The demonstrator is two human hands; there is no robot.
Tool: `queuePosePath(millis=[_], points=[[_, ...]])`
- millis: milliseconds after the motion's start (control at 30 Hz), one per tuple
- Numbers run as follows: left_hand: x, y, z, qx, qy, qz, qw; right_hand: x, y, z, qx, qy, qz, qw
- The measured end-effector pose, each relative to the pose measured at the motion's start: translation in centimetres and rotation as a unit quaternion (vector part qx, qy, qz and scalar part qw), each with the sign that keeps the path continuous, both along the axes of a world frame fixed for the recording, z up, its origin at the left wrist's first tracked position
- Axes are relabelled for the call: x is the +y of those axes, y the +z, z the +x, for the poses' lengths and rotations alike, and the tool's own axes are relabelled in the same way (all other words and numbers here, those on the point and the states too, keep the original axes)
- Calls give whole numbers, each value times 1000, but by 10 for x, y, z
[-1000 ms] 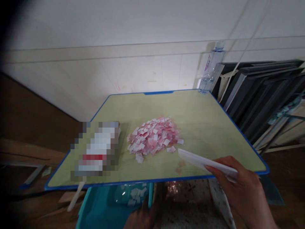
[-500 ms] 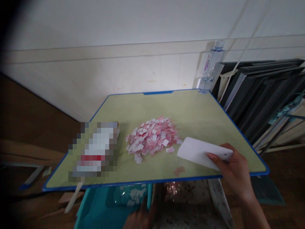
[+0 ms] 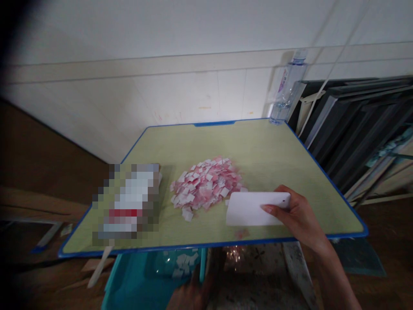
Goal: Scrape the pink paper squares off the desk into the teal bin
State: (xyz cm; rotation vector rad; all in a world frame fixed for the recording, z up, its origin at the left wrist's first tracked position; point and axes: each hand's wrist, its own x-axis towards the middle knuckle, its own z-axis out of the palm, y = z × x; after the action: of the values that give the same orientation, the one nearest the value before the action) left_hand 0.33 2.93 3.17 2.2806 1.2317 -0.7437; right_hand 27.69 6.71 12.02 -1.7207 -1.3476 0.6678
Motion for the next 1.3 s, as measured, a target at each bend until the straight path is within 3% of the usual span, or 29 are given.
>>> queuePosePath(millis=[433,700,867,1000,1300], points=[[0,1,0,-2,10,-14,1000,-13,0,-1,20,13,-34,999],[3,18,-1,-36,15,-16,999,-22,-4,0,18,11,-35,999],[6,25,3,-9,-2,-38,999,-25,-6,1,10,18,-27,999],[4,17,1,3,4,-37,999,-30,-7,1,-2,19,-12,1000],[4,17,-1,-30,6,-20,999,-46,-9,0,-17,-5,52,999]])
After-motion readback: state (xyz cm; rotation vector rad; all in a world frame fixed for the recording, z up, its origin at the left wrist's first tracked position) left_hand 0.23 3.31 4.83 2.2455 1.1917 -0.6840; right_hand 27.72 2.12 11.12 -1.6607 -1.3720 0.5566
